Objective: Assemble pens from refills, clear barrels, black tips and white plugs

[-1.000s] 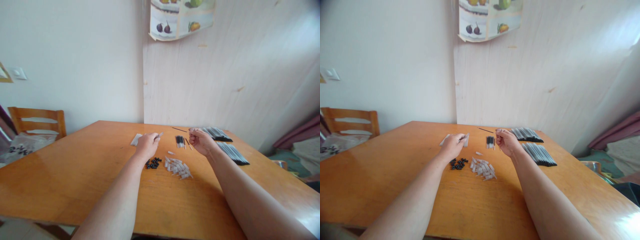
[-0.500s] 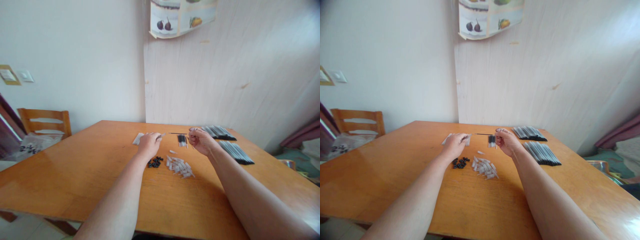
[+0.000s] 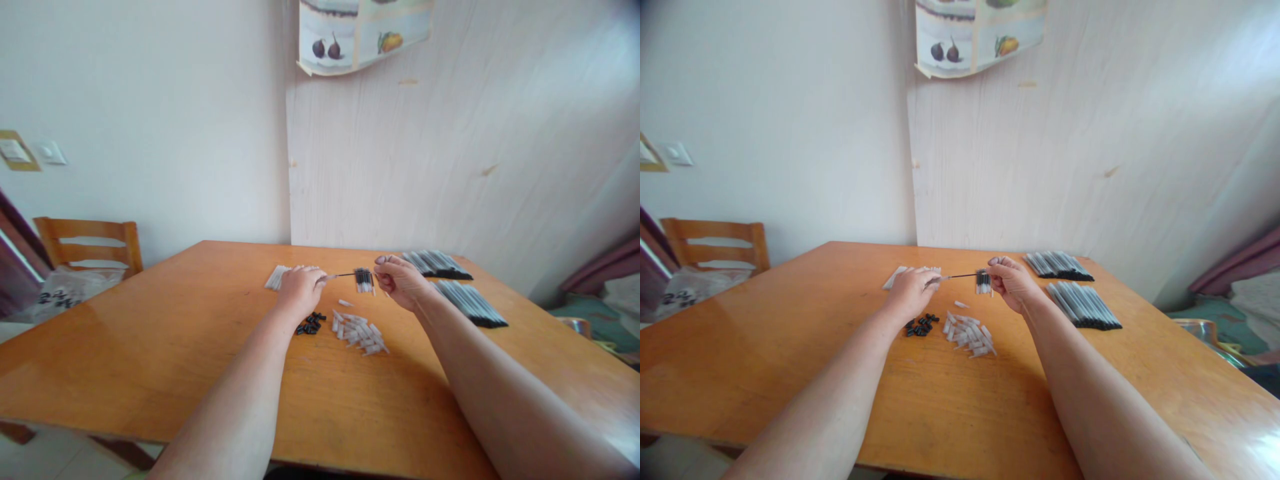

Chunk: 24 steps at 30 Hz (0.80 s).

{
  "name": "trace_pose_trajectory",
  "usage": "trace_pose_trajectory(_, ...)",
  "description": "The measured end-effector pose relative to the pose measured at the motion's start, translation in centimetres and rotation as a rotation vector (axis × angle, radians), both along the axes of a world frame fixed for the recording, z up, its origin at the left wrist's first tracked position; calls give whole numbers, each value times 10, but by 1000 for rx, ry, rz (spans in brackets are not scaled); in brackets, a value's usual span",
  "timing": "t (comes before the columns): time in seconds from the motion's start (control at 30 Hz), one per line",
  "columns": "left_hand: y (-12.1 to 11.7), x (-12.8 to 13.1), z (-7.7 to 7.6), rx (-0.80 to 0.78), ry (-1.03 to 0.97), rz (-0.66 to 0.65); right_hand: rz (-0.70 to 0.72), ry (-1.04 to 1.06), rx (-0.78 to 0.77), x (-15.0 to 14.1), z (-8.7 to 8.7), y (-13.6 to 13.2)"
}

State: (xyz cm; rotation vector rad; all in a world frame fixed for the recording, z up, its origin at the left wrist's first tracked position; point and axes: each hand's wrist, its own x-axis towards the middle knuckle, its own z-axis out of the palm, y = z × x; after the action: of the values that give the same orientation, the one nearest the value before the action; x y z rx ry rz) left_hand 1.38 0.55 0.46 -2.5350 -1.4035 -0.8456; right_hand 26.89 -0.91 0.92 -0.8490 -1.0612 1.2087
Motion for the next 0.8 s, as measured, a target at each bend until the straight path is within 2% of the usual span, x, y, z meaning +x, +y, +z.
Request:
trace_pose_trajectory(0.17,0,3,-1,8,-23,-79,15,-29,11,-7,2,-3)
trace_pose_trajectory(0.43,1,9,-5,-55,-66,-162,128,-97,-18,-35,0,-12)
trace_pose_trajectory(0.67,2,8,-6,-78,-103,-169,98,-38,-83,-40,1,-14)
trace_pose_trajectory(0.8,0,7,-3,-112,-121,-130,23,-194,-79,-37,-5,-11)
